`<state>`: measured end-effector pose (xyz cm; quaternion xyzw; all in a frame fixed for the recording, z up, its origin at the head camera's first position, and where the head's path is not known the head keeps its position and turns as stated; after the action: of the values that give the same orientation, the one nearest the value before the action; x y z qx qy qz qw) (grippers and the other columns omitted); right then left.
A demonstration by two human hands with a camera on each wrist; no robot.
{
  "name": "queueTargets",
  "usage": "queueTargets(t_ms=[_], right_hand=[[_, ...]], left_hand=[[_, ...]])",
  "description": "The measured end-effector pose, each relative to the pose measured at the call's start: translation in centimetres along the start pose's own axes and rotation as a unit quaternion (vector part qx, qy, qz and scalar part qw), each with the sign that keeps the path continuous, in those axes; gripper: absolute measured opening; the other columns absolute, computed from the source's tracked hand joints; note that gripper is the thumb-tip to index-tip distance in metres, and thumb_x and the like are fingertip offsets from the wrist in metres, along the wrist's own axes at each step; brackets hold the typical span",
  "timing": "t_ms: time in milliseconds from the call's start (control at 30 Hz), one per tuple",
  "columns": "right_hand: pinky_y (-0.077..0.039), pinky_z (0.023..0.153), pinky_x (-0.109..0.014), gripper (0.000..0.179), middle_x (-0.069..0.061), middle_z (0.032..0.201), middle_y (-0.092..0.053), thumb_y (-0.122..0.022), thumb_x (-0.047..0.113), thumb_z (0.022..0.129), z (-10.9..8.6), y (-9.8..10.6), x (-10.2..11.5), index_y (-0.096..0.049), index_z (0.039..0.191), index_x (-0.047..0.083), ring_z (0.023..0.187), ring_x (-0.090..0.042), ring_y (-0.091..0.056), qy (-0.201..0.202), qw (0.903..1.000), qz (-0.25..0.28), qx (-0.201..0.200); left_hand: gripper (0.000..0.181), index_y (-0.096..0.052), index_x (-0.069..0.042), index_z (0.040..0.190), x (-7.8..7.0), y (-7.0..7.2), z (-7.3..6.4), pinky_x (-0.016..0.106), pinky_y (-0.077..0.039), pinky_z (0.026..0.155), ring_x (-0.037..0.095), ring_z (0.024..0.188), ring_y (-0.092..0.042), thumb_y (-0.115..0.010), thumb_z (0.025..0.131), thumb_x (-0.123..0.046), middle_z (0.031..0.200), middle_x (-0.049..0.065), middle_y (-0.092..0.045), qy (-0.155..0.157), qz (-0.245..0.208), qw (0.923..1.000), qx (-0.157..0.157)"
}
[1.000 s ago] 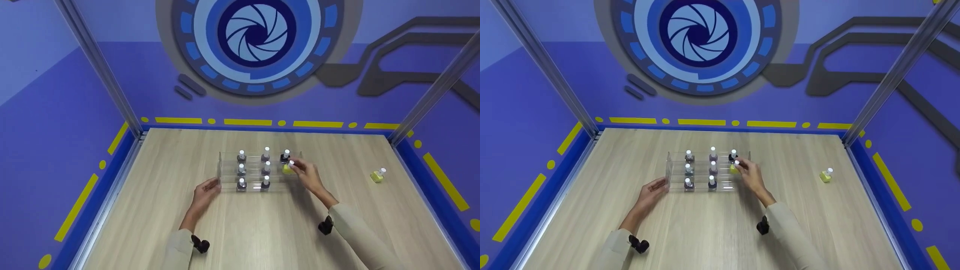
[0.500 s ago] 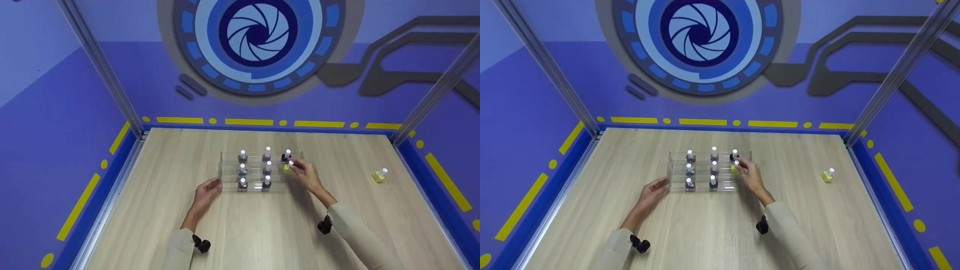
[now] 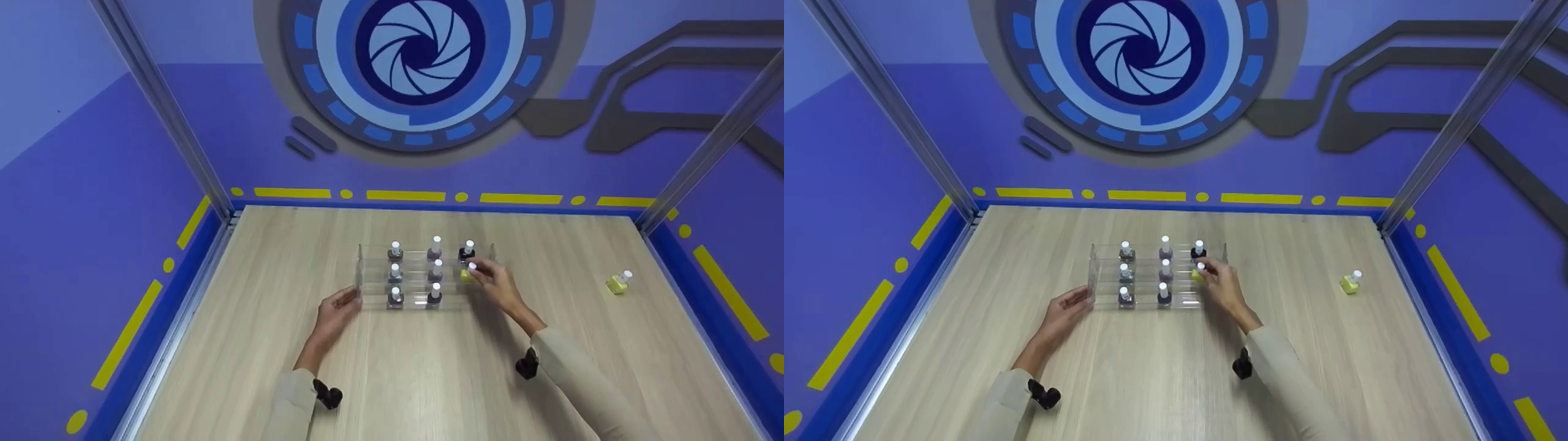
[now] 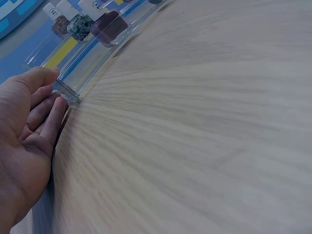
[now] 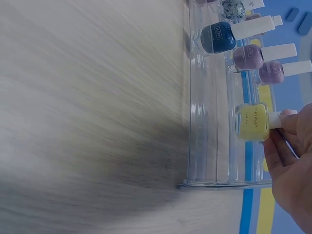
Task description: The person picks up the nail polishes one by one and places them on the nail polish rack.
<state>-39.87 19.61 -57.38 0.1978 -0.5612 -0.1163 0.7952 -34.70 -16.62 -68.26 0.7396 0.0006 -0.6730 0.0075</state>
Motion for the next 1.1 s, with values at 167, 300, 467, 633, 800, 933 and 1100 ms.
queueTargets(t_ms=[167, 300, 467, 633, 800, 933, 1100], right_hand=[[-0.06, 0.094, -0.029, 0.024, -0.024, 0.116, -0.073, -0.065, -0.004, 0.096, 0.0, -0.1, -0.4, -0.07, 0.119, -0.006, 0.108, -0.04, -0.07, -0.016, 0.9998, -0.005, 0.004], [-0.058, 0.1, -0.046, 0.026, -0.027, 0.12, -0.071, -0.064, -0.003, 0.097, 0.0, -0.2, -0.6, -0.069, 0.122, -0.007, 0.113, -0.043, -0.068, -0.03, 0.9995, -0.002, 0.013], [-0.055, 0.103, -0.054, 0.028, -0.027, 0.123, -0.07, -0.064, -0.003, 0.097, -0.1, 0.3, -0.3, -0.067, 0.124, -0.008, 0.116, -0.044, -0.067, -0.024, 0.9995, 0.007, 0.02], [-0.055, 0.101, -0.055, 0.026, -0.024, 0.125, -0.071, -0.062, -0.001, 0.099, -0.3, 2.4, 0.5, -0.067, 0.125, -0.006, 0.116, -0.042, -0.068, -0.009, 0.9998, -0.017, 0.007], [-0.059, 0.098, -0.034, 0.025, -0.03, 0.122, -0.069, -0.058, -0.005, 0.1, -0.6, 6.1, 2.2, -0.066, 0.123, -0.012, 0.114, -0.047, -0.067, -0.002, 0.9988, -0.039, -0.029], [-0.053, 0.089, -0.008, 0.025, -0.034, 0.12, -0.068, -0.058, -0.008, 0.099, -1.4, 9.3, 3.6, -0.065, 0.122, -0.016, 0.113, -0.051, -0.065, 0.001, 0.9978, -0.042, -0.052], [-0.049, 0.085, 0.0, 0.024, -0.035, 0.118, -0.068, -0.058, -0.009, 0.097, -2.0, 13.6, 1.5, -0.066, 0.12, -0.016, 0.109, -0.047, -0.067, -0.013, 0.9918, -0.066, -0.109]], left_hand=[[0.048, -0.054, 0.004, 0.143, 0.1, -0.2, 0.0, 0.03, -0.055, 0.106, 0.038, 0.139, -0.053, -0.066, 0.1, -0.013, 0.147, 0.025, -0.055, -0.004, -0.009, 0.9999, 0.008], [0.049, -0.054, 0.004, 0.143, 0.0, -0.1, -0.1, 0.033, -0.054, 0.108, 0.038, 0.139, -0.053, -0.067, 0.099, -0.012, 0.147, 0.024, -0.056, 0.0, -0.009, 0.9999, 0.007], [0.05, -0.055, 0.003, 0.143, -0.1, 0.1, 0.0, 0.037, -0.052, 0.111, 0.038, 0.14, -0.052, -0.067, 0.099, -0.015, 0.148, 0.024, -0.056, 0.003, 0.011, 0.9999, 0.001], [0.05, -0.054, 0.003, 0.144, -0.1, 0.1, 0.0, 0.034, -0.054, 0.109, 0.038, 0.14, -0.051, -0.067, 0.099, -0.015, 0.148, 0.024, -0.054, 0.01, 0.005, 0.9999, 0.002], [0.05, -0.055, 0.003, 0.143, -0.1, 0.0, 0.3, 0.033, -0.055, 0.108, 0.038, 0.14, -0.052, -0.068, 0.098, -0.016, 0.148, 0.024, -0.055, 0.009, 0.008, 0.9999, 0.003], [0.049, -0.055, 0.003, 0.143, -0.2, -0.1, 0.4, 0.032, -0.055, 0.107, 0.038, 0.14, -0.052, -0.067, 0.099, -0.014, 0.148, 0.024, -0.055, 0.002, 0.007, 1.0, 0.003], [0.046, -0.055, 0.004, 0.143, -0.2, -0.1, 0.1, 0.032, -0.056, 0.106, 0.038, 0.139, -0.053, -0.065, 0.099, -0.01, 0.147, 0.025, -0.055, -0.008, 0.001, 1.0, 0.003]])
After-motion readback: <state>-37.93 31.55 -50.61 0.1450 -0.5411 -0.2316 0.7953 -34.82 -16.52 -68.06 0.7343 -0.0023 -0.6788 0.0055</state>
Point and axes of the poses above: each hand's wrist, its own z-axis towards the middle knuckle, its own y-axis out of the back of the hand, x = y × z, the point moved 10 cm from there along z, towards the middle knuckle
